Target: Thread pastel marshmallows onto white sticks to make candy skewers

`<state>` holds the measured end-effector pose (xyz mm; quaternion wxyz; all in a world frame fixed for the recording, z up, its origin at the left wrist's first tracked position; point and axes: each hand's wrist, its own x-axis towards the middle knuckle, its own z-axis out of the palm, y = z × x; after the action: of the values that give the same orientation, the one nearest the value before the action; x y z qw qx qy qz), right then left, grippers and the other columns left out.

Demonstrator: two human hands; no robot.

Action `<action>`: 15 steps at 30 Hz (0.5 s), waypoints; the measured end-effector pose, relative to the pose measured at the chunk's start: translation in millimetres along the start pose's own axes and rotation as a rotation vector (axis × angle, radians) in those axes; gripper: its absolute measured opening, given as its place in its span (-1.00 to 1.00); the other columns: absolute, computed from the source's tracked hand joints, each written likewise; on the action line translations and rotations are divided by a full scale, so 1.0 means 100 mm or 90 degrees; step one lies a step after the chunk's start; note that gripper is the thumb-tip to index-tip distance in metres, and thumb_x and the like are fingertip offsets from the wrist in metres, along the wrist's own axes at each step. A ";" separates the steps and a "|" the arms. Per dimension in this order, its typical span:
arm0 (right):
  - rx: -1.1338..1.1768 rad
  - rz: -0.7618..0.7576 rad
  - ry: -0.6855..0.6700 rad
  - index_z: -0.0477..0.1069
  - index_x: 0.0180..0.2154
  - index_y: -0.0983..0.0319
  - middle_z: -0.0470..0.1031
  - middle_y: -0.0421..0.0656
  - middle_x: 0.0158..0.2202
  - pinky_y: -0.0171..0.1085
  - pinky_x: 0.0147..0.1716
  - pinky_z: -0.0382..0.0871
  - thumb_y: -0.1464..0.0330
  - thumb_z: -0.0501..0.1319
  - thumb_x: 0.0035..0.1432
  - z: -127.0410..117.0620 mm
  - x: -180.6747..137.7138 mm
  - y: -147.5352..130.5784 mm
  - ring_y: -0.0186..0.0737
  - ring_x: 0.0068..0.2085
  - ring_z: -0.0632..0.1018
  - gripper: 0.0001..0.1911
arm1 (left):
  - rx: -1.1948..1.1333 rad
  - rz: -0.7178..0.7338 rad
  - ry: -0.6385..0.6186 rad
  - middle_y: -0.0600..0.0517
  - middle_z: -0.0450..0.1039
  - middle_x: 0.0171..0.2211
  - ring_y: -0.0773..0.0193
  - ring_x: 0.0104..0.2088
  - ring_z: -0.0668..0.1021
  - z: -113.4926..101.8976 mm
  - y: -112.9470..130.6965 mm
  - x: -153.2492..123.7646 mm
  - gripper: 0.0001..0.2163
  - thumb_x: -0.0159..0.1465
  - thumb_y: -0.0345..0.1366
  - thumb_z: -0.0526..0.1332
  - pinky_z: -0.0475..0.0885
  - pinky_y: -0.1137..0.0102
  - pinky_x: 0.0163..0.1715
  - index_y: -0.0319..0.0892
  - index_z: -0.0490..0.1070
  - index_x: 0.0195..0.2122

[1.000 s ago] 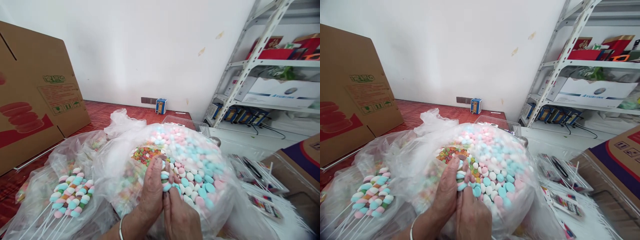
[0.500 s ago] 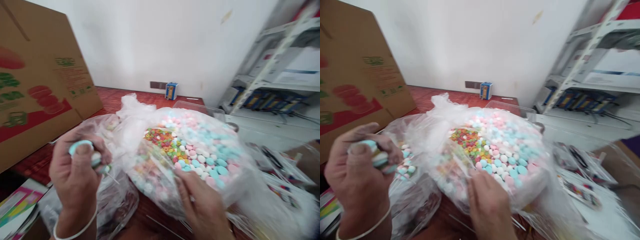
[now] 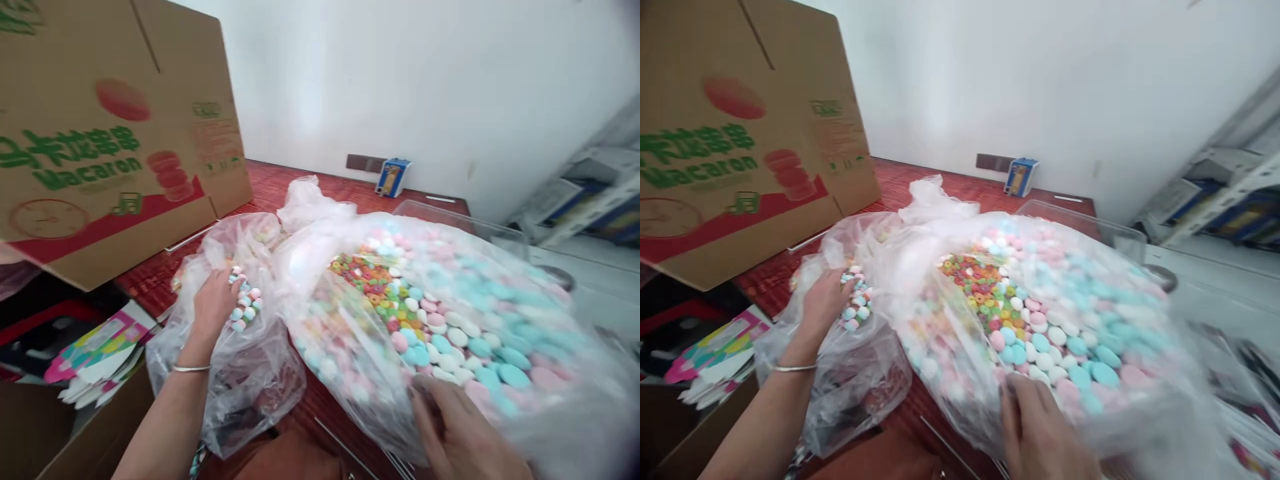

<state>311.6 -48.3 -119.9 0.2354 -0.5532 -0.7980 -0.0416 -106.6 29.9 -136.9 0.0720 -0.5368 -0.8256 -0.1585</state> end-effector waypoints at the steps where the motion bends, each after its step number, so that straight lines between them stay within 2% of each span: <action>1: -0.021 0.012 -0.008 0.42 -0.18 0.07 0.61 -0.17 -0.26 -0.28 -0.65 0.29 0.14 0.00 0.38 -0.05 0.03 -0.07 -0.20 -0.46 0.61 -0.73 | 0.037 0.007 -0.009 -0.30 0.50 -0.02 -0.10 -0.05 0.54 0.05 0.01 0.03 -0.60 0.38 -0.15 -0.01 0.39 0.19 -0.13 -0.29 0.42 0.05; 4: -0.083 0.046 -0.005 0.42 -0.14 0.12 0.56 -0.17 -0.29 -0.27 -0.56 0.24 0.19 -0.06 0.43 -0.11 0.09 -0.24 -0.22 -0.44 0.57 -0.69 | 0.099 0.041 -0.035 -0.30 0.52 -0.09 -0.11 -0.09 0.55 0.12 0.00 0.15 -0.60 0.37 -0.13 0.01 0.39 0.19 -0.14 -0.31 0.42 0.04; 6: -0.121 0.068 0.009 0.41 -0.17 0.14 0.51 -0.18 -0.34 -0.26 -0.53 0.18 0.23 -0.05 0.43 -0.08 0.12 -0.32 -0.22 -0.46 0.52 -0.70 | 0.081 0.067 0.019 -0.31 0.51 -0.07 -0.12 -0.07 0.54 0.04 0.03 0.17 -0.59 0.36 -0.12 0.05 0.40 0.16 -0.12 -0.32 0.40 0.07; 8: -0.154 0.082 0.032 0.41 -0.25 0.14 0.46 -0.20 -0.39 -0.24 -0.51 0.12 0.27 -0.02 0.42 -0.04 0.16 -0.36 -0.22 -0.48 0.47 -0.73 | 0.017 0.086 0.173 -0.27 0.51 -0.07 -0.12 -0.03 0.52 -0.13 0.14 0.11 -0.61 0.36 -0.12 0.08 0.41 0.11 -0.07 -0.30 0.42 0.05; 10: -0.190 0.084 0.041 0.37 -0.36 0.15 0.41 -0.19 -0.42 -0.24 -0.49 0.08 0.31 0.03 0.38 0.01 0.22 -0.39 -0.20 -0.47 0.44 -0.75 | -0.123 0.107 0.368 -0.18 0.54 -0.15 -0.05 -0.05 0.53 -0.37 0.36 -0.05 -0.69 0.35 -0.16 0.13 0.41 0.09 -0.02 -0.25 0.46 -0.01; 11: -0.205 0.081 0.035 0.35 -0.40 0.16 0.40 -0.18 -0.43 -0.23 -0.47 0.07 0.34 0.06 0.35 0.03 0.25 -0.40 -0.19 -0.46 0.44 -0.75 | -0.207 0.132 0.437 -0.15 0.53 -0.15 -0.01 -0.05 0.53 -0.48 0.51 -0.16 -0.74 0.35 -0.22 0.15 0.40 0.10 0.01 -0.22 0.46 -0.02; 13: -0.208 0.073 0.011 0.32 -0.43 0.16 0.39 -0.17 -0.43 -0.23 -0.46 0.06 0.40 0.11 0.30 0.05 0.32 -0.40 -0.17 -0.43 0.45 -0.79 | -0.381 0.235 0.405 -0.10 0.52 -0.08 0.06 -0.02 0.52 -0.67 0.84 -0.40 -0.76 0.31 -0.36 0.20 0.38 0.12 0.06 -0.14 0.46 0.00; 14: -0.191 0.079 0.003 0.32 -0.42 0.16 0.39 -0.18 -0.42 -0.23 -0.46 0.06 0.42 0.12 0.28 0.06 0.34 -0.40 -0.17 -0.43 0.45 -0.81 | -0.480 0.311 0.371 -0.05 0.53 -0.17 0.12 -0.12 0.56 -0.73 1.01 -0.52 -0.77 0.27 -0.40 0.22 0.43 0.19 -0.03 -0.11 0.47 -0.05; 15: -0.164 0.096 0.004 0.32 -0.41 0.16 0.40 -0.19 -0.41 -0.24 -0.47 0.06 0.42 0.13 0.27 0.06 0.36 -0.39 -0.19 -0.44 0.45 -0.82 | -0.558 0.407 0.287 -0.03 0.54 -0.22 0.15 -0.18 0.57 -0.76 1.18 -0.63 -0.75 0.25 -0.44 0.23 0.46 0.25 -0.12 -0.09 0.46 -0.05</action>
<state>264.6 -30.2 -102.7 0.1679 -0.6370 -0.7415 -0.1275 23.0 -6.2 -62.4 0.0612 -0.6918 -0.4446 -0.5657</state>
